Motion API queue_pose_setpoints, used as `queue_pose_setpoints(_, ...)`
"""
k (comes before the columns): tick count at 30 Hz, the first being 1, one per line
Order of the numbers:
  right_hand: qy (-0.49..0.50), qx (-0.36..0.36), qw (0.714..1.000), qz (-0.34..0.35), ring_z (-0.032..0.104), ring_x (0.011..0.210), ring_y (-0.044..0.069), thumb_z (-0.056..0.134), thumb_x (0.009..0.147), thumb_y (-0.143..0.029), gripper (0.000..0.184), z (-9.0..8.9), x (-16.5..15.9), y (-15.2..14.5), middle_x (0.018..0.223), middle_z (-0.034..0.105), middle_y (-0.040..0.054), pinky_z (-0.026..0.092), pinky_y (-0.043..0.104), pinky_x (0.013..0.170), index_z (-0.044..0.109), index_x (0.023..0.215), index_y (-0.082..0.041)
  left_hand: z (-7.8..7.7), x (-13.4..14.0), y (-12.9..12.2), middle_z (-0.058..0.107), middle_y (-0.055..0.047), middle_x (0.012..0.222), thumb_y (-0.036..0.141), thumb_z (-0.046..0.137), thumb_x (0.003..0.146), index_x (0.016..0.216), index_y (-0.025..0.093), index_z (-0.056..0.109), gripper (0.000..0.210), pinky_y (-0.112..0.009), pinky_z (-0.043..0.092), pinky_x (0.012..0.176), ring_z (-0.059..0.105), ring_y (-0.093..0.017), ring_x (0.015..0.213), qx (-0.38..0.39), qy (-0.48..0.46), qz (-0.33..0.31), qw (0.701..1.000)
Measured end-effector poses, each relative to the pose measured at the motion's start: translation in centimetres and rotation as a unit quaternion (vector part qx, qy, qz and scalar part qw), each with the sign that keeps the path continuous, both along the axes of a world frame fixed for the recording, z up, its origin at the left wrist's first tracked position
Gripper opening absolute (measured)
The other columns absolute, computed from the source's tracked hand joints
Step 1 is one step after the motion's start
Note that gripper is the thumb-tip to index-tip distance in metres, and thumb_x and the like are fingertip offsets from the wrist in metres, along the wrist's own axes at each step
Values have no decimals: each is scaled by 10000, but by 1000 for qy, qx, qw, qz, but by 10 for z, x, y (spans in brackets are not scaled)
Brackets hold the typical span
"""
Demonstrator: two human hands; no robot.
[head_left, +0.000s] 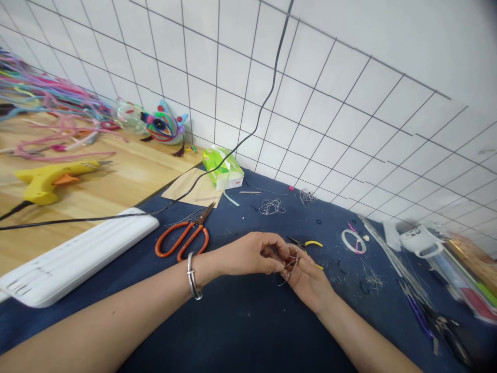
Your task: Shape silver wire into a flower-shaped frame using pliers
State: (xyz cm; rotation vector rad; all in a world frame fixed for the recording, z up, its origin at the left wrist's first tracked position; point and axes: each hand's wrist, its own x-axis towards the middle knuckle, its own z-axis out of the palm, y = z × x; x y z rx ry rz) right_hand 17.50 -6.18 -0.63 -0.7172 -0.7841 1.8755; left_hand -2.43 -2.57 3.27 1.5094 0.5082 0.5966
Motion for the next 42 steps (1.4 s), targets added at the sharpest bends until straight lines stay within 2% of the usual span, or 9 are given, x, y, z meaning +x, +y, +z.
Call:
queue_pose_setpoints(3, -2, 0, 1000, -2, 540, 903, 172, 629, 737, -241, 352, -1, 0, 0, 1028, 578, 52, 432, 304, 771, 556, 1078, -194, 0, 3, -3, 620, -21, 814, 197, 645, 693, 927, 153, 562, 252, -250, 471, 651, 587, -132, 748, 7, -5, 30, 1000)
queue_pose_setpoints(6, -1, -2, 1000, 0, 546, 889, 166, 626, 744, -241, 348, -2, 0, -1, 1025, 585, 52, 435, 296, 761, 556, 1082, -194, 0, 5, -4, 615, -17, 796, 186, 588, 738, 902, 152, 562, 170, -237, 465, 612, 576, -118, 706, -4, -4, 46, 999)
queue_pose_setpoints(13, 26, -15, 1000, 8, 563, 846, 146, 590, 776, -235, 297, -3, 2, 2, 967, 604, 33, 442, 269, 733, 564, 1068, -188, 12, -4, 1, 607, -74, 1005, 234, 531, 799, 1033, 172, 561, 245, -298, 484, 713, 582, -162, 863, -23, -16, -41, 999)
queue_pose_setpoints(17, 32, -39, 999, 7, 560, 874, 153, 587, 776, -284, 280, -4, 3, 4, 959, 605, 35, 440, 267, 730, 575, 1036, -181, 11, -6, 0, 566, -70, 1098, 134, 610, 712, 1197, 233, 472, 514, -303, 480, 746, 561, -192, 958, 55, -13, -80, 995)
queue_pose_setpoints(20, 21, -49, 999, 0, 553, 921, 164, 589, 774, -307, 280, -3, 3, 3, 971, 605, 35, 436, 273, 740, 574, 1030, -196, 5, -3, -5, 502, -82, 1165, 85, 653, 636, 1276, 273, 387, 718, -278, 483, 675, 548, -203, 942, 155, 21, -41, 987)
queue_pose_setpoints(23, 5, -44, 999, -9, 558, 879, 156, 598, 765, -321, 253, -2, 3, 3, 926, 611, 24, 437, 278, 724, 583, 992, -211, 1, 3, -14, 457, -90, 1189, 70, 651, 621, 1287, 283, 362, 756, -267, 472, 628, 540, -167, 827, 212, 54, 11, 976)
queue_pose_setpoints(28, 3, -46, 999, -17, 555, 811, 154, 602, 753, -320, 242, -3, 3, 4, 859, 607, 21, 438, 280, 696, 595, 964, -202, -1, 11, -22, 473, -74, 1140, 12, 590, 637, 1275, 271, 371, 723, -278, 462, 709, 515, -163, 847, 238, 50, 70, 967)
queue_pose_setpoints(37, -5, -33, 999, -13, 556, 826, 167, 604, 744, -314, 309, 1, 1, 2, 886, 614, 33, 428, 294, 721, 582, 1030, -197, 1, 8, -16, 487, -64, 1118, 47, 599, 650, 1242, 262, 418, 655, -231, 479, 625, 535, -147, 815, 235, 56, 50, 969)
queue_pose_setpoints(42, -36, 9, 999, -31, 553, 923, 190, 646, 703, -260, 387, 9, -3, 1, 1045, 603, 54, 408, 330, 809, 564, 1078, -216, -1, 8, -12, 577, -37, 967, 83, 501, 761, 1064, 225, 561, 340, -284, 480, 741, 562, -149, 836, 213, 38, 96, 972)
